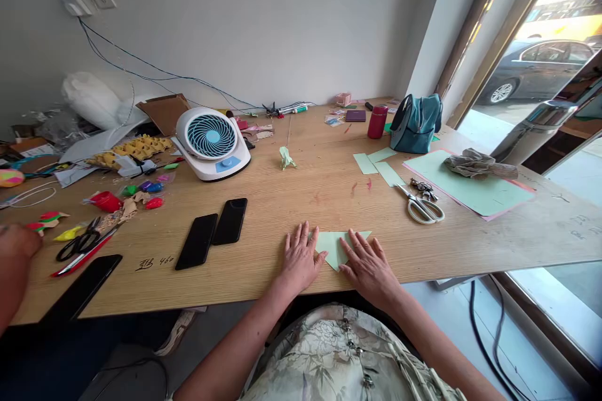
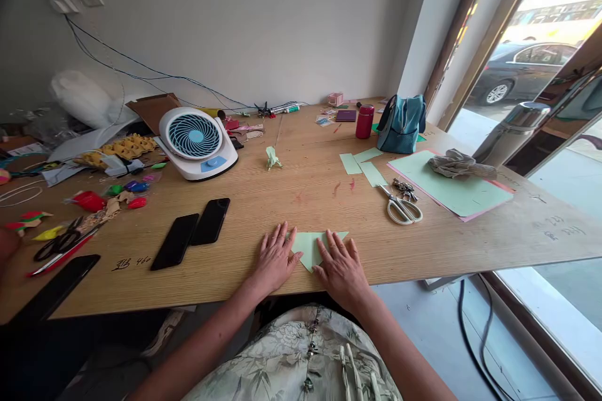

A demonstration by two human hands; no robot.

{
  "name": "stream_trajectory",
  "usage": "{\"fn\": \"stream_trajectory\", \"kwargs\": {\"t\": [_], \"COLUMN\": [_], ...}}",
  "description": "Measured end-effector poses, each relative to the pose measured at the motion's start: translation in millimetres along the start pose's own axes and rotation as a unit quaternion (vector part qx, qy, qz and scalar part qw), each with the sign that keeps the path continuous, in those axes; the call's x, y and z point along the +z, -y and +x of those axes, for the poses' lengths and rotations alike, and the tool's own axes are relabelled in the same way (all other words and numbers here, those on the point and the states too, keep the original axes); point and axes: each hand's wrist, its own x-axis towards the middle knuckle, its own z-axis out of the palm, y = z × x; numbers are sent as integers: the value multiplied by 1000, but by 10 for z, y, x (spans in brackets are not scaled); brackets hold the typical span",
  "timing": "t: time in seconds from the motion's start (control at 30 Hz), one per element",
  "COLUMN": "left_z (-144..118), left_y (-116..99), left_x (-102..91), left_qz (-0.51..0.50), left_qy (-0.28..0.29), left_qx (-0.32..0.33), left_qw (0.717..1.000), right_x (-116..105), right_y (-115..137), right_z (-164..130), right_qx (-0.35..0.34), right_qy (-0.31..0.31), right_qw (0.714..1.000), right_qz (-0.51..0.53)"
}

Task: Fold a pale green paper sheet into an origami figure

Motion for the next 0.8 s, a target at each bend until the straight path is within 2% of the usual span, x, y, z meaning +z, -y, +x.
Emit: {"fn": "stream_trajectory", "kwargs": {"t": [0.13,0.27,0.43,0.63,0.73,0.8], "left_z": [5,18,33,104,247,367], "left_y": [3,-8,-18,26,35,36], "left_x": [-10,-42,-105,-229,-352,-439], "left_qz": [0,-3,-8,-24,-66,-130], "left_qy": [13,32,61,50,29,39], "left_qx": [5,2,3,38,77,76], "left_qw": [1000,999,998,998,994,988], "right_x": [-54,-209,-406,-408,-428,-470], "right_y": [-281,-469,-423,-372,-340,-311], "right_z": [-3,62,293,503,488,453], "right_qx": [74,80,86,122,112,108], "right_qy": [21,48,32,41,39,31], "right_qw": [997,995,989,965,948,938], "right_qz": [-9,20,119,229,294,327]}}
